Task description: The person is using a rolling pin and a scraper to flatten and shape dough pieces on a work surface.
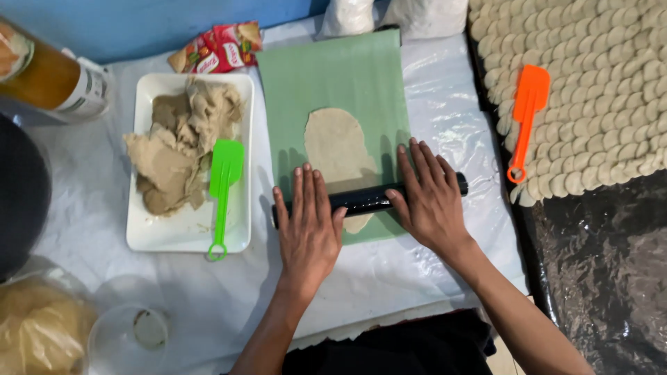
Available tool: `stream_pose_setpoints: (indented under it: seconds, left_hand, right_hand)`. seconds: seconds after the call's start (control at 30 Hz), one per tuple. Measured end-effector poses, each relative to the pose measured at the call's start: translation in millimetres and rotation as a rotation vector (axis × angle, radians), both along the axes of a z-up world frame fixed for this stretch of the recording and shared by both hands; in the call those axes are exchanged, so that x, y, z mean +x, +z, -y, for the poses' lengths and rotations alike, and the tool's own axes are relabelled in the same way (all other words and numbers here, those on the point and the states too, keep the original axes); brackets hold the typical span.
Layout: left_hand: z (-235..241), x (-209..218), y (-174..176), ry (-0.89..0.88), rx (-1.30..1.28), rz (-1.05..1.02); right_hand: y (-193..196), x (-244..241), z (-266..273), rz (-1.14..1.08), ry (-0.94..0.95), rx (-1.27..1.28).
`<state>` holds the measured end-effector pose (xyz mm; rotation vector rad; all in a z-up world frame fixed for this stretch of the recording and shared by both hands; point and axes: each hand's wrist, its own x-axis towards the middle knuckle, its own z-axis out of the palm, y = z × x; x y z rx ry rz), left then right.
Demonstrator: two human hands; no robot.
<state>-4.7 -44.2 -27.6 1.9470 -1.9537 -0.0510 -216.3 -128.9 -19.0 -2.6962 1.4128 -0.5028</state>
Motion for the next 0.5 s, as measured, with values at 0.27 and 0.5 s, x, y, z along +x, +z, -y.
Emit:
stream_pose_setpoints:
  seconds: [0.27, 0.5]
  left_hand:
    - [-48, -10, -2, -0.039, -0.003, 0.06]
    - [-80, -13, 2, -0.073, -0.009, 0.026]
  right_hand:
    - [-4, -19, -46, 0.012, 0.052, 0.001]
    - [-3, -32, -85, -0.009, -0.008, -0.018]
